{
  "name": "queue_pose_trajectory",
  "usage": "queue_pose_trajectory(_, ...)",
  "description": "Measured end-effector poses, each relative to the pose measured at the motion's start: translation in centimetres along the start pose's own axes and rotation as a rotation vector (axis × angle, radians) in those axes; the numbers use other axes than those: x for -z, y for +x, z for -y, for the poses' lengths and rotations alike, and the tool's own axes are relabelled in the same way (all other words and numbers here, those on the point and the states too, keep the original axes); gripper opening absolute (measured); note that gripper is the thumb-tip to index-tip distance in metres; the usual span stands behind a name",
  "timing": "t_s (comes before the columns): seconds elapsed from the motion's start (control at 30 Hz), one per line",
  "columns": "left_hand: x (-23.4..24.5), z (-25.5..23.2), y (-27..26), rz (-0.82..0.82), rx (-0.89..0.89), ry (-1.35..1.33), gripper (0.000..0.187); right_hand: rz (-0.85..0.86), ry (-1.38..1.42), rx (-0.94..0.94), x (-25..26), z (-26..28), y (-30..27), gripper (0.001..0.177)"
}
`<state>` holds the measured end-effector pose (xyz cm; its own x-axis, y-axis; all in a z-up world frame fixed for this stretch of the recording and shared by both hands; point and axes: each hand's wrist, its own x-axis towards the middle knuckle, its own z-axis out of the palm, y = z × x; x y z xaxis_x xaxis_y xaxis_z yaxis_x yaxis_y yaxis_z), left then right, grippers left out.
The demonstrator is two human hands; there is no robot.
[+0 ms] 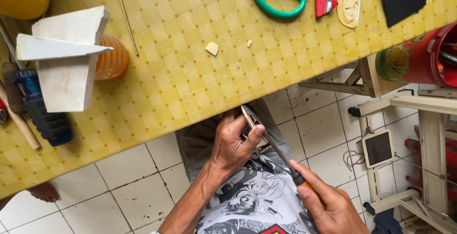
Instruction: The person uses a screwdriver to pry and separate the sole from the upper of a high-heeled shoe. They work on the heel area and then move to the toe area, repeatedly inserting the tool to loosen the bond between the sole and the shoe body.
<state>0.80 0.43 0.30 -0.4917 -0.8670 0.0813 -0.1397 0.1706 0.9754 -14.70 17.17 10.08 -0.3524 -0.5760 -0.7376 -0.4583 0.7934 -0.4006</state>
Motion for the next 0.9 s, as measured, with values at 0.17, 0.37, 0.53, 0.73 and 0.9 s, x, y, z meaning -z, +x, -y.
queue_pose_trajectory(0.17,0.2,0.0,0.1,0.013,0.01,-0.017,0.047,0.371,1.101,-0.129,-1.9,-3.5,0.6,0.061)
queue_pose_trajectory(0.37,0.2,-0.1,-0.2,0.003,0.0,-0.009,0.045,-0.102,0.328,0.125,-1.7,-0.8,0.2,0.051)
queue_pose_trajectory(0.53,0.0,0.3,-0.1,-0.013,-0.05,-0.015,0.045,0.026,0.384,-0.14,-1.5,-1.2,0.5,0.052)
queue_pose_trajectory(0.73,-0.1,0.5,-0.3,-0.014,-0.021,-0.02,0.046,0.597,1.472,-0.348,-1.7,-1.3,0.7,0.055)
queue_pose_trajectory(0.9,-0.2,0.2,0.1,-0.022,-0.054,-0.021,0.047,-0.368,-0.31,0.648,-0.2,-0.8,2.3,0.044)
